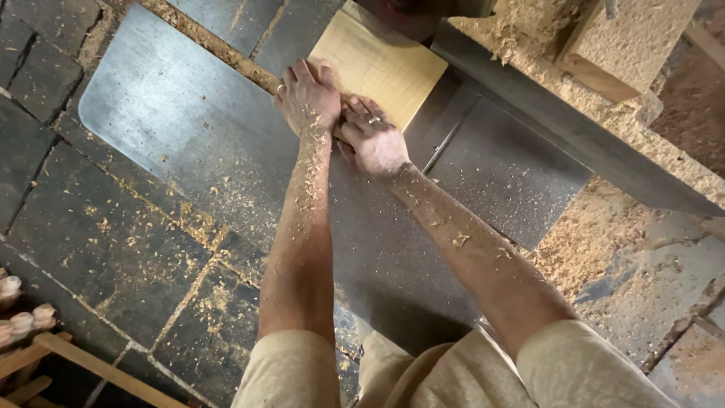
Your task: The person uses a table saw to cut a rectangular wooden plank. They guide the wood through the spinning blade with both hands, flip the plank to cut the opposite side, and repeat the process to trim the edges.
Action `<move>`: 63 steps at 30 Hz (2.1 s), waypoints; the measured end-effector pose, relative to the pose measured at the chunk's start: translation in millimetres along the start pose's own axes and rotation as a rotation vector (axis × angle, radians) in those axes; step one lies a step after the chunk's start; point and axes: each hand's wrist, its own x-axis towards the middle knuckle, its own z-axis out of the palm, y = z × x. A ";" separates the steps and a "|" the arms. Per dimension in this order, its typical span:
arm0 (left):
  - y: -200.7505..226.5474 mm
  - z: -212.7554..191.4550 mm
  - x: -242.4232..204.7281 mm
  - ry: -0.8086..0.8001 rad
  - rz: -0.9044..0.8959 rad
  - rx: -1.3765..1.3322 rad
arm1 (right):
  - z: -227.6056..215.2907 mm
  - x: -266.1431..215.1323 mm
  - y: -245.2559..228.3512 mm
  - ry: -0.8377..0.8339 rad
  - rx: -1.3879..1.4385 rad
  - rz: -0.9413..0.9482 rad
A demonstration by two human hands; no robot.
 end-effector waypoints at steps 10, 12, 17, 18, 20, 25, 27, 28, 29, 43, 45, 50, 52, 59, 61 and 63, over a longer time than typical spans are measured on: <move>-8.1 3.6 8.3 0.081 0.033 -0.004 | -1.9 8.6 -6.3 -0.027 0.047 0.035; -5.9 -2.9 8.8 0.070 0.020 -0.027 | -2.9 12.4 -7.8 -0.022 0.047 0.025; -3.6 -14.5 9.6 0.079 0.016 -0.039 | -4.7 21.5 -11.0 0.007 0.070 -0.021; -4.2 -16.2 10.1 0.102 0.031 -0.043 | -4.7 23.6 -12.1 0.009 0.099 -0.007; -5.8 -18.1 13.6 0.143 0.050 -0.047 | -2.7 28.5 -12.7 0.017 0.108 0.000; -11.3 -13.8 19.4 0.115 0.018 -0.027 | 6.9 28.6 -10.9 0.014 0.040 -0.022; -14.0 -13.5 25.3 0.111 0.014 -0.041 | 12.8 32.0 -9.3 0.009 0.041 -0.012; -15.2 -13.5 27.7 0.109 0.012 -0.047 | 15.1 33.4 -9.1 0.006 0.042 -0.007; -16.6 -13.2 28.9 0.115 0.018 -0.045 | 16.7 33.8 -9.5 0.003 0.048 0.008; -27.4 -14.4 45.3 0.151 0.024 -0.078 | 25.5 51.4 -15.5 0.016 0.035 0.017; -30.2 -13.7 48.2 0.243 0.086 -0.107 | 25.6 54.0 -16.8 0.001 0.041 0.023; -36.2 -12.2 57.6 0.193 0.062 -0.068 | 28.5 59.6 -18.8 -0.022 0.011 0.017; -37.8 -11.9 60.3 0.211 0.069 -0.048 | 32.6 61.4 -18.4 -0.030 -0.021 0.016; -44.2 -15.9 71.8 0.162 0.049 -0.098 | 48.1 70.6 -16.8 -0.062 -0.035 0.021; -48.5 -15.5 78.8 0.182 0.073 -0.086 | 51.2 75.0 -17.5 -0.099 -0.062 0.021; -53.2 -12.9 84.8 0.118 0.033 -0.065 | 53.9 79.7 -18.8 -0.098 -0.033 0.044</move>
